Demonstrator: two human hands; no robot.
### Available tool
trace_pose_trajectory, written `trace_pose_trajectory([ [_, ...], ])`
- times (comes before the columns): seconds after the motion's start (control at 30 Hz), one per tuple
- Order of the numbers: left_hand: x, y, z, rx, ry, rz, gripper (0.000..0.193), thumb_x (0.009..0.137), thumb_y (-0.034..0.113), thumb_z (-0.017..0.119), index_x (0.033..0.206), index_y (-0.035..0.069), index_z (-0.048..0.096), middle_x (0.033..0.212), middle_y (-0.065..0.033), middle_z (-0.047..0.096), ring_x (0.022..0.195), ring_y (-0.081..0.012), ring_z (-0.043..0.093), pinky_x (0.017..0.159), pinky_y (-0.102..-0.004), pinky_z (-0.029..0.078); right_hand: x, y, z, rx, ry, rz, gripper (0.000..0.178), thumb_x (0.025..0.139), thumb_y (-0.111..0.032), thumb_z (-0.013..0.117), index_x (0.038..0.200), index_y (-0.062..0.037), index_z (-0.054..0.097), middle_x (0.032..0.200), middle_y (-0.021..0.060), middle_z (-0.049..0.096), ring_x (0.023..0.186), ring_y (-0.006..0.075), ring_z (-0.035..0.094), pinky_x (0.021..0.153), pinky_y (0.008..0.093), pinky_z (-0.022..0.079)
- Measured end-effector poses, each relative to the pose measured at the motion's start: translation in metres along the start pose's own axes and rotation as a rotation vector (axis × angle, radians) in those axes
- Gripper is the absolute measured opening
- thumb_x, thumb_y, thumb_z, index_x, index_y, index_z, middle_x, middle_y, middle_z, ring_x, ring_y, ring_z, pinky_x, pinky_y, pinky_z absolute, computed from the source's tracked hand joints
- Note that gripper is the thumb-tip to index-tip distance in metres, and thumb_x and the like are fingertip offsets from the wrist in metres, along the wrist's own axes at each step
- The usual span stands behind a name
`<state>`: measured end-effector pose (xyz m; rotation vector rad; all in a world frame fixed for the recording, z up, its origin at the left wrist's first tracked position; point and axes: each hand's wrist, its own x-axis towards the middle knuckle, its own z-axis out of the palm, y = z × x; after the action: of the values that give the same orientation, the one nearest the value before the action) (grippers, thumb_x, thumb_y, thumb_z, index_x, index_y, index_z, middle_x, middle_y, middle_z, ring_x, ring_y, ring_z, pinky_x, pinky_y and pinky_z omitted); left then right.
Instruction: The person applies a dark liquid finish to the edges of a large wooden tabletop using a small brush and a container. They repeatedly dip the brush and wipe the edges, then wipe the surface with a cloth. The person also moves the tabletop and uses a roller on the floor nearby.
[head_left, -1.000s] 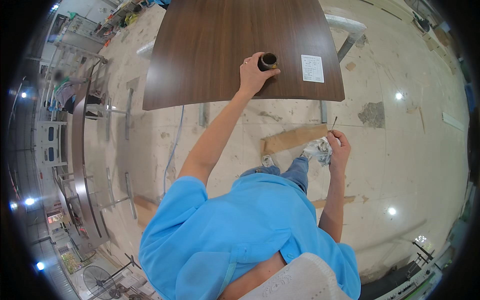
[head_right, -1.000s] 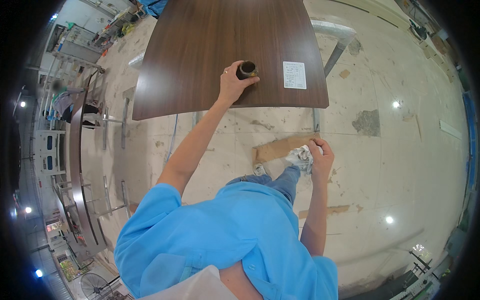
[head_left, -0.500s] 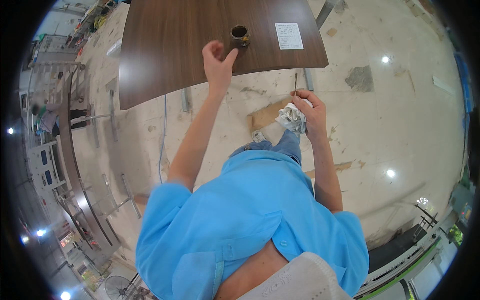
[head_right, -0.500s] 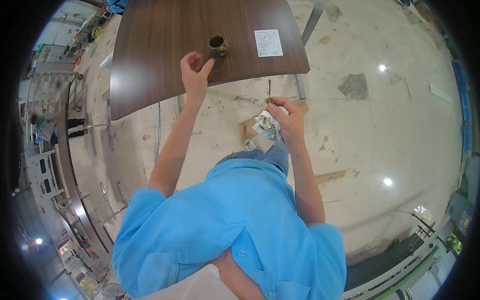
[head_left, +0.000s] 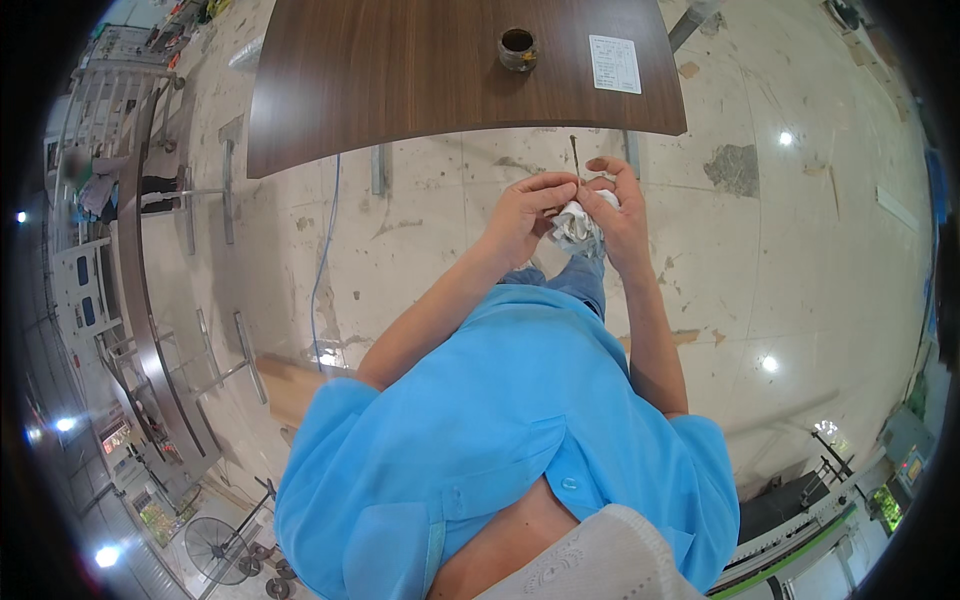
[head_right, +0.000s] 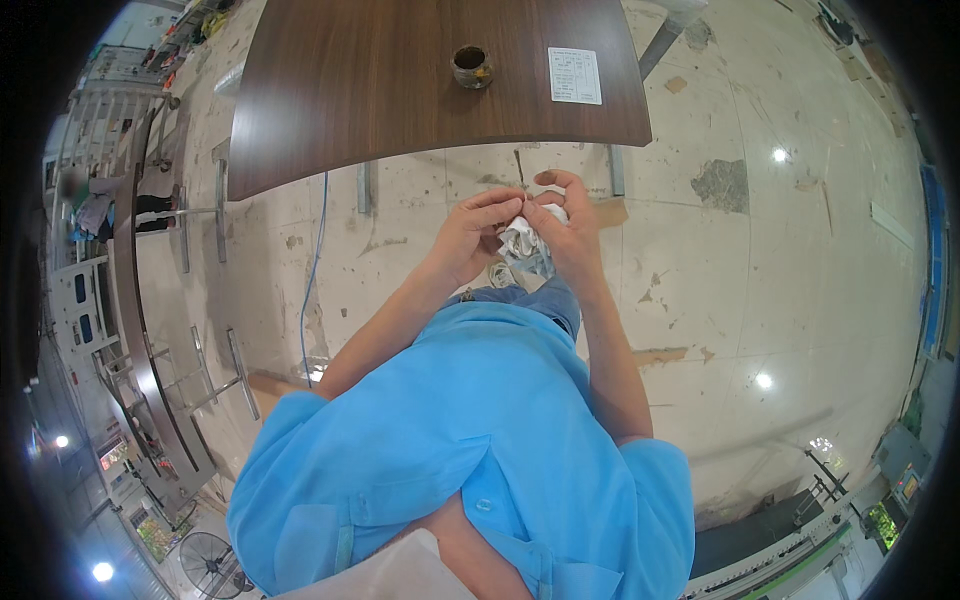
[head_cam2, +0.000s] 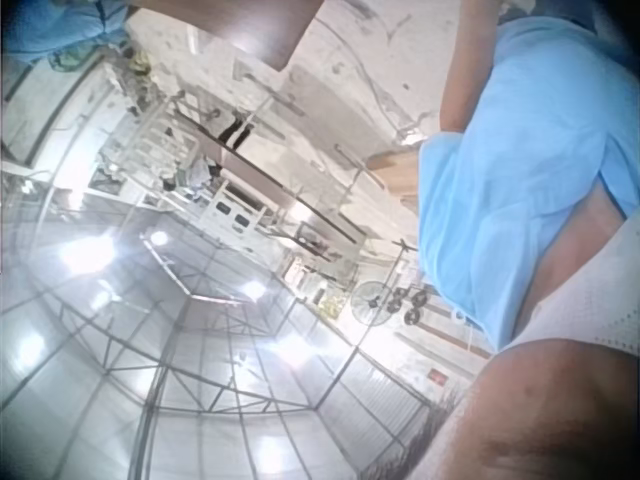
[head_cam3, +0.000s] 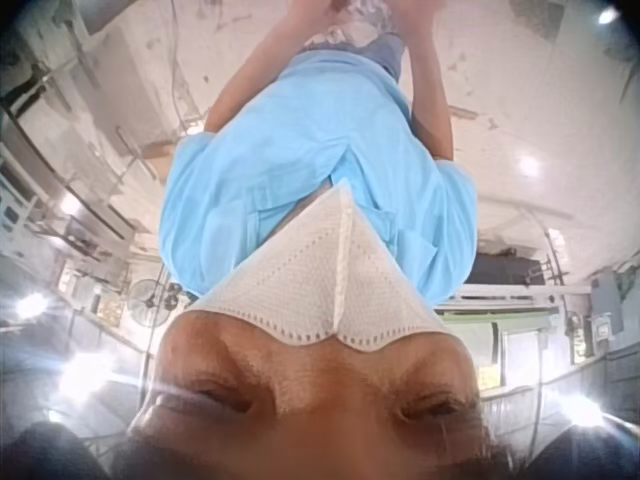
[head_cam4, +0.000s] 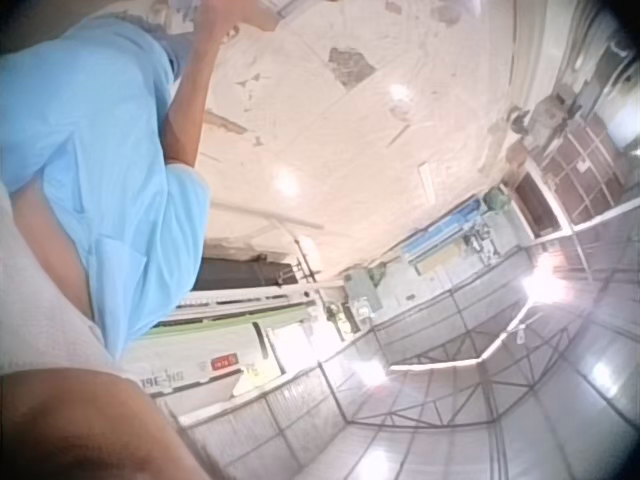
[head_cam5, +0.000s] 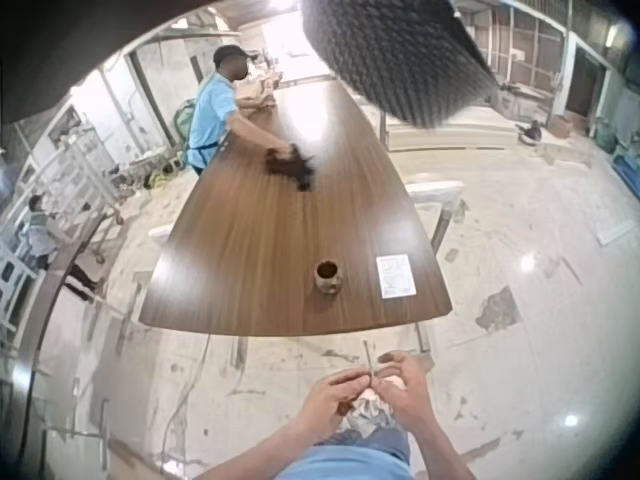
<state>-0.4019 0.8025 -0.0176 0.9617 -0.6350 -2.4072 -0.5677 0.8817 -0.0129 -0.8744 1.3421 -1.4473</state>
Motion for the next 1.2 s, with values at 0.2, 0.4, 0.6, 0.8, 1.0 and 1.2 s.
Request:
trace_pose_trajectory([
  [0.2, 0.003, -0.001, -0.002, -0.058, -0.113, -0.093, 0.022, 0.100, 0.017, 0.076, 0.119, 0.006, 0.074, 0.103, -0.0022, 0.073, 0.094, -0.0119, 0.067, 0.080, -0.0294, 0.055, -0.005, 0.013, -0.014, 0.253, -0.114, 0.125, 0.033, 0.102, -0.015, 0.073, 0.129, -0.0033, 0.059, 0.094, -0.0003, 0.069, 0.088, 0.0080, 0.067, 0.077, 0.0246, 0.054],
  [0.4, -0.002, -0.008, 0.009, 0.242, 0.030, 0.120, 0.022, 0.100, 0.019, 0.077, 0.115, 0.002, 0.074, 0.102, -0.0042, 0.076, 0.092, -0.0125, 0.069, 0.083, -0.0291, 0.057, 0.000, 0.019, -0.017, 0.463, 0.496, 0.029, 0.024, 0.105, -0.026, 0.071, 0.113, -0.0031, 0.069, 0.098, -0.0003, 0.069, 0.086, 0.0077, 0.065, 0.074, 0.0255, 0.053],
  [0.6, 0.002, -0.022, 0.020, 0.342, 0.079, 0.289, 0.016, 0.101, 0.010, 0.073, 0.110, -0.003, 0.074, 0.095, -0.0065, 0.076, 0.083, -0.0100, 0.070, 0.076, -0.0276, 0.059, -0.006, 0.007, 0.017, 0.177, 0.170, 0.080, 0.029, 0.107, -0.030, 0.069, 0.119, -0.0030, 0.069, 0.097, 0.0001, 0.069, 0.083, 0.0057, 0.061, 0.073, 0.0246, 0.051],
  [0.8, -0.003, -0.024, 0.026, 0.593, 0.123, 0.349, 0.018, 0.100, 0.008, 0.070, 0.109, -0.007, 0.073, 0.094, -0.0075, 0.076, 0.081, -0.0101, 0.070, 0.074, -0.0278, 0.059, -0.005, 0.005, 0.020, 0.277, 0.235, 0.085, 0.022, 0.106, -0.026, 0.071, 0.107, -0.0043, 0.071, 0.086, -0.0028, 0.067, 0.073, 0.0028, 0.057, 0.063, 0.0232, 0.045],
  [1.0, -0.005, -0.019, 0.030, 0.393, 0.052, 0.183, 0.018, 0.102, 0.013, 0.070, 0.108, -0.003, 0.073, 0.092, -0.0053, 0.074, 0.082, -0.0111, 0.069, 0.076, -0.0282, 0.059, 0.005, 0.015, 0.003, 0.162, 0.403, 0.075, 0.028, 0.107, -0.030, 0.071, 0.103, -0.0023, 0.071, 0.082, -0.0022, 0.067, 0.068, 0.0051, 0.058, 0.058, 0.0240, 0.045],
  [1.2, -0.024, -0.024, 0.027, 0.222, 0.031, 0.109, 0.019, 0.105, 0.020, 0.069, 0.110, 0.002, 0.073, 0.095, -0.0041, 0.073, 0.087, -0.0110, 0.067, 0.082, -0.0282, 0.058, 0.001, 0.008, -0.032, 0.399, 0.543, 0.040, 0.027, 0.109, -0.029, 0.067, 0.109, -0.0024, 0.071, 0.092, 0.0014, 0.072, 0.075, 0.0099, 0.068, 0.066, 0.0273, 0.055],
])
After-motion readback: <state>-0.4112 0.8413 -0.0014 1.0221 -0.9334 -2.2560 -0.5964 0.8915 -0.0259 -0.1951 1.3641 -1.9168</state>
